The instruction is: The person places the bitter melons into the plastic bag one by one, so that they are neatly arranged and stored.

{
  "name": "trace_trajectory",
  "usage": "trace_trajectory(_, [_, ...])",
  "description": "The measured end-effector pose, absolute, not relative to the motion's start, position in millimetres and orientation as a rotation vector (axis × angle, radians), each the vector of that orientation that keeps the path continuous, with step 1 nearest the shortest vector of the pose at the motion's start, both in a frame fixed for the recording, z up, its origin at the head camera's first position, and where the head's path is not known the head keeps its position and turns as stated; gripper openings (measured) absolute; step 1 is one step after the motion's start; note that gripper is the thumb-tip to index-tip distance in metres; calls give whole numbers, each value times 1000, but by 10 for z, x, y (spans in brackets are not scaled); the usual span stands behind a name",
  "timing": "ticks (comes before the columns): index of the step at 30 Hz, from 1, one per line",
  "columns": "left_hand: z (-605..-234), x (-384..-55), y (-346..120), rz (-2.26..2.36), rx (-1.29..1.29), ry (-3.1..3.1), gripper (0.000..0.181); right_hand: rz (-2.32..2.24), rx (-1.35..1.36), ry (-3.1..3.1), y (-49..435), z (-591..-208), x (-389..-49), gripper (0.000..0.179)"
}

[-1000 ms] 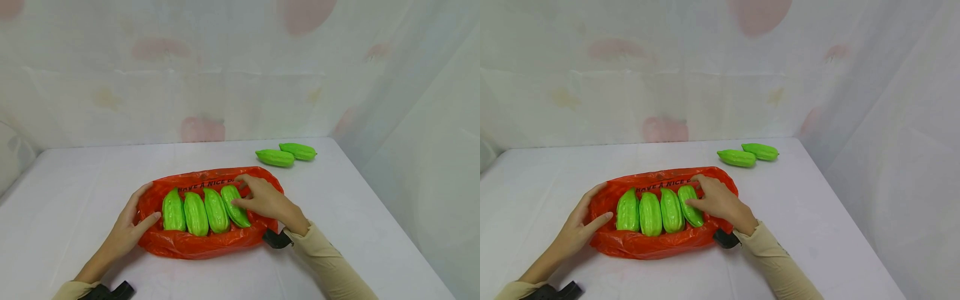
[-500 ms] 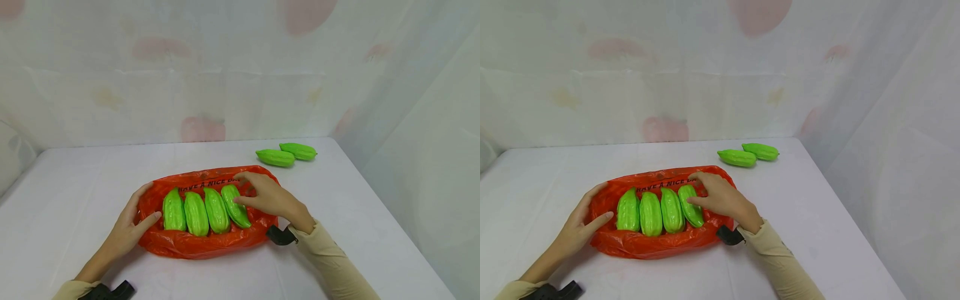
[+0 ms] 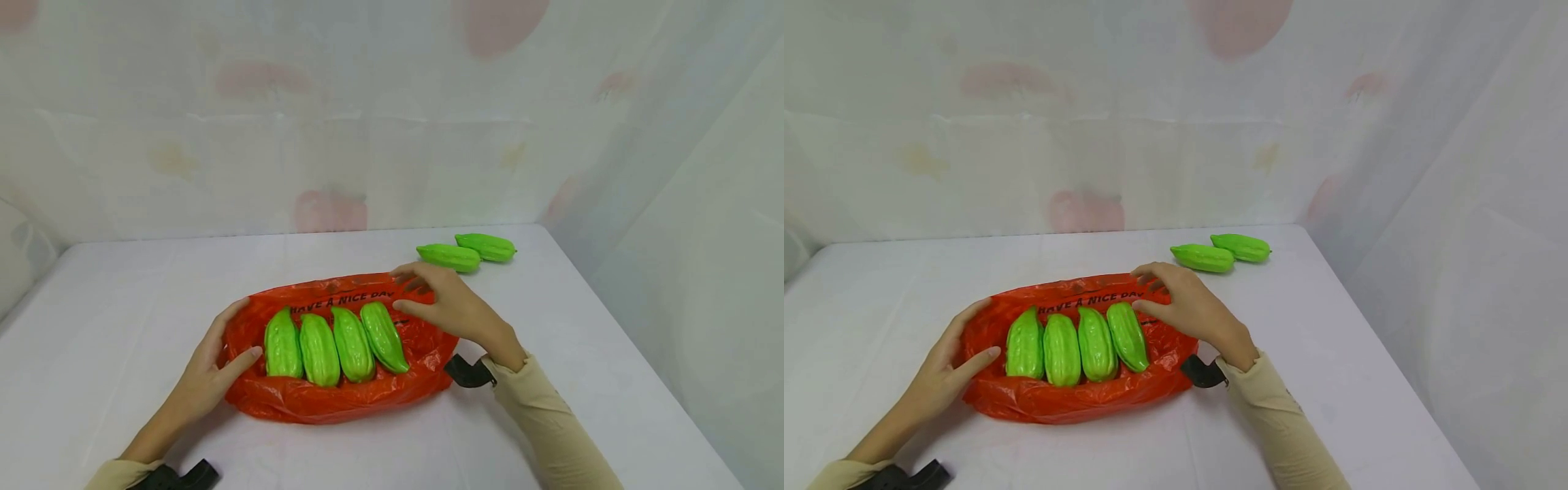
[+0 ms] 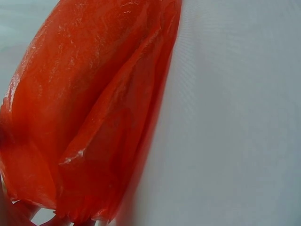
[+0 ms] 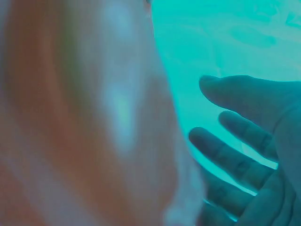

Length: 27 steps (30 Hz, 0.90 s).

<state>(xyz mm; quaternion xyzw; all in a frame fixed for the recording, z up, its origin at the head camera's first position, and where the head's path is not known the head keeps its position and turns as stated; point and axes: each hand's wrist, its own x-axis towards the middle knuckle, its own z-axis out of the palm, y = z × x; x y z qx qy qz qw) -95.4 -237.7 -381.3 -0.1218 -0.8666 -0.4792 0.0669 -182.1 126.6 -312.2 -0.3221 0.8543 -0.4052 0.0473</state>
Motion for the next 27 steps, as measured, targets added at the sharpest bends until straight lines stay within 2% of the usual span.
trace_trajectory(27, [-3813,-950,-2377,-1453,-372,-2605,70,-1372,-834,2846,1647,-3265,-2132,40])
